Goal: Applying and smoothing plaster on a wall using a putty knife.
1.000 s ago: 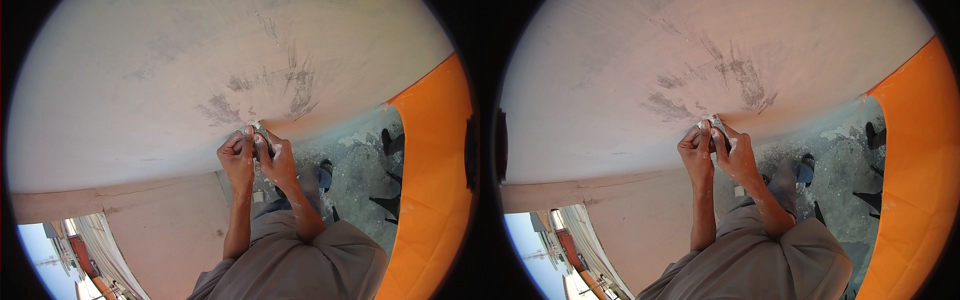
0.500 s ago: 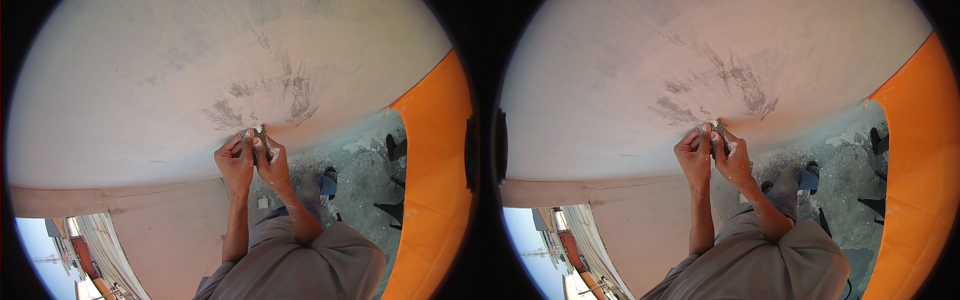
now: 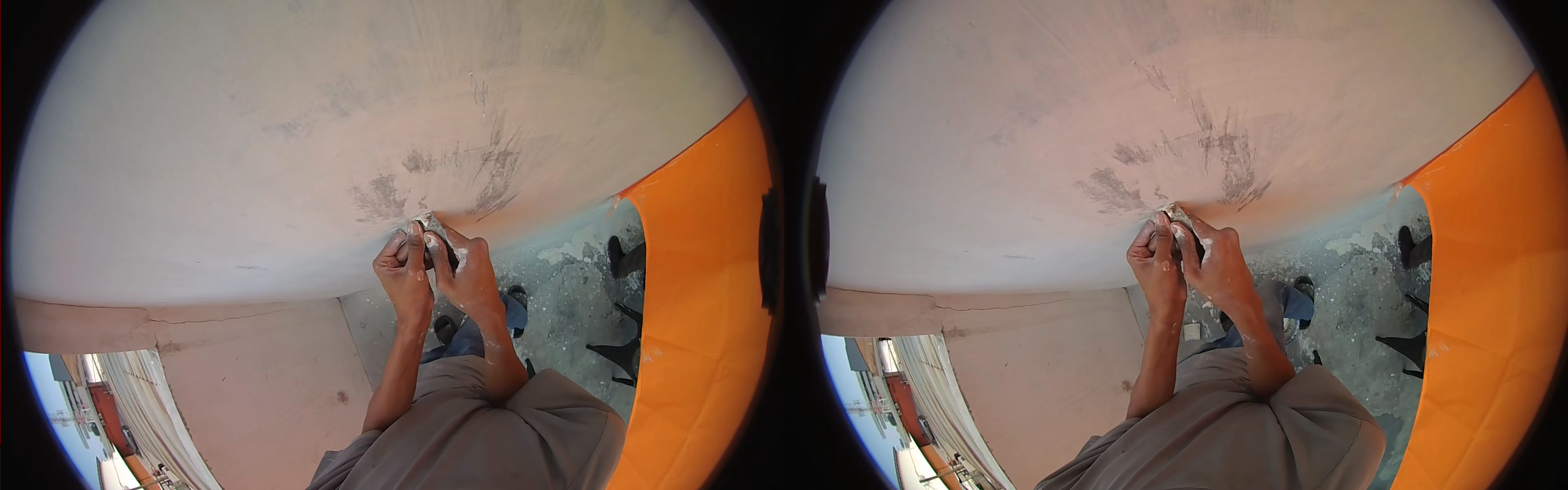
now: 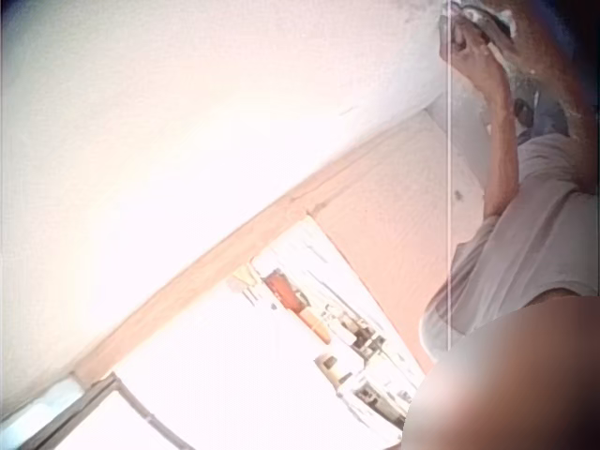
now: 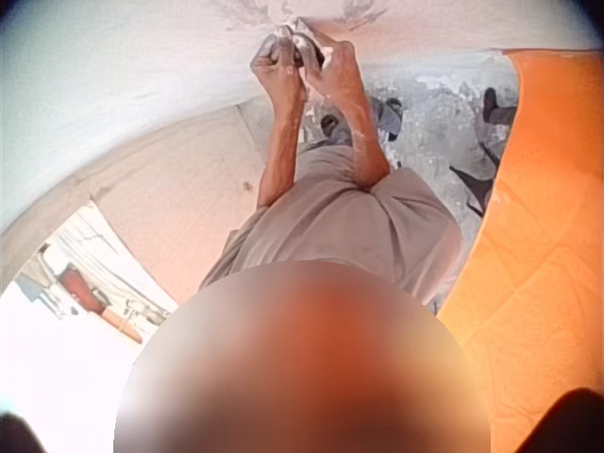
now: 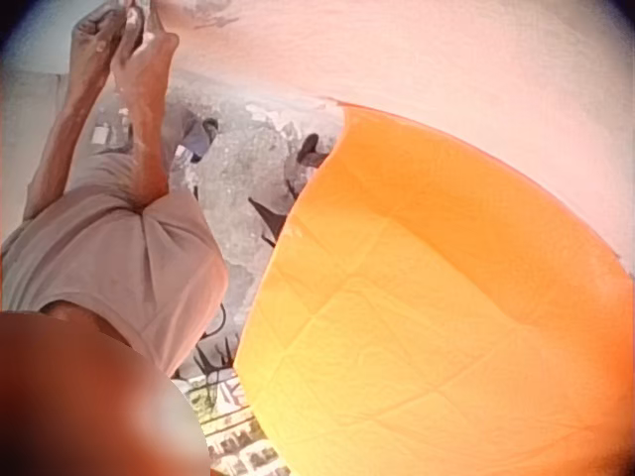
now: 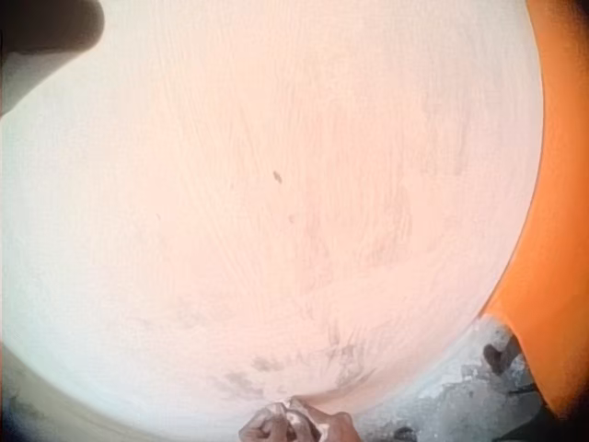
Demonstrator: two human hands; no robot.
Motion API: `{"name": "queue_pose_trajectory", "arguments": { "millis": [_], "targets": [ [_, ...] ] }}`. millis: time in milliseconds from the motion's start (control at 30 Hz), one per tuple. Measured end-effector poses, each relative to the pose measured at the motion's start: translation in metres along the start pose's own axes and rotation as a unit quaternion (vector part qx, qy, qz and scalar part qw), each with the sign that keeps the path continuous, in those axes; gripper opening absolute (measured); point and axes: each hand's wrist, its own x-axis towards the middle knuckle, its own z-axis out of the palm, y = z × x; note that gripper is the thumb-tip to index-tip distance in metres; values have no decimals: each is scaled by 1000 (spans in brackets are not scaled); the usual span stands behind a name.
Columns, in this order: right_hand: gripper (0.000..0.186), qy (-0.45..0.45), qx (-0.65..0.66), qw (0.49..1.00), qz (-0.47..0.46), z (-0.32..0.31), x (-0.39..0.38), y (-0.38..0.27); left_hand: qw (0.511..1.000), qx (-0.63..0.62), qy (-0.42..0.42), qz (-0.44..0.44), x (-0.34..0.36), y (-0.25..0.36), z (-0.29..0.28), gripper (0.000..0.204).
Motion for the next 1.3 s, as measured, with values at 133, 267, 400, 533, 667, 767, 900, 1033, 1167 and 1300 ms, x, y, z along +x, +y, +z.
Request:
{"name": "queue_pose_trajectory", "arguments": {
  "millis": [133, 267, 400, 533, 667, 767, 900, 1033, 1167, 1300],
  "targets": [
    [28, -5, -34, 999, -38, -3, 4, -3, 999, -50, 13, 7, -1, 1, 6, 30],
    [28, 7, -11, 1000, -19, 2, -1, -9, 1000, 13, 10, -25, 1, 14, 0, 31],
    [28, 16, 121, 992, 45, 31, -9, 1, 992, 124, -3, 11, 5, 44, -3, 26],
    [28, 14, 224, 970, 97, 43, -12, -5, 978, 201, 13, 50, 6, 60, -5, 15],
    [28, 31, 279, 955, 96, 48, -13, -6, 964, 253, 21, 76, 5, 65, 3, 17],
    [27, 32, 248, 965, 81, 43, -10, -7, 968, 239, 15, 76, 5, 62, 0, 19],
    [28, 17, 133, 991, 21, 30, -6, -2, 984, 164, 9, 66, 4, 46, -2, 23],
    [27, 27, 76, 996, -30, 13, 0, -16, 996, 77, 19, 29, 2, 35, 5, 24],
    [26, -2, 35, 999, -10, 6, 3, -16, 999, 28, 28, 2, 2, 30, 10, 27],
    [25, 25, -35, 996, -77, 8, 3, -20, 999, -9, 35, -4, 3, 31, 8, 29]
  ]
}}
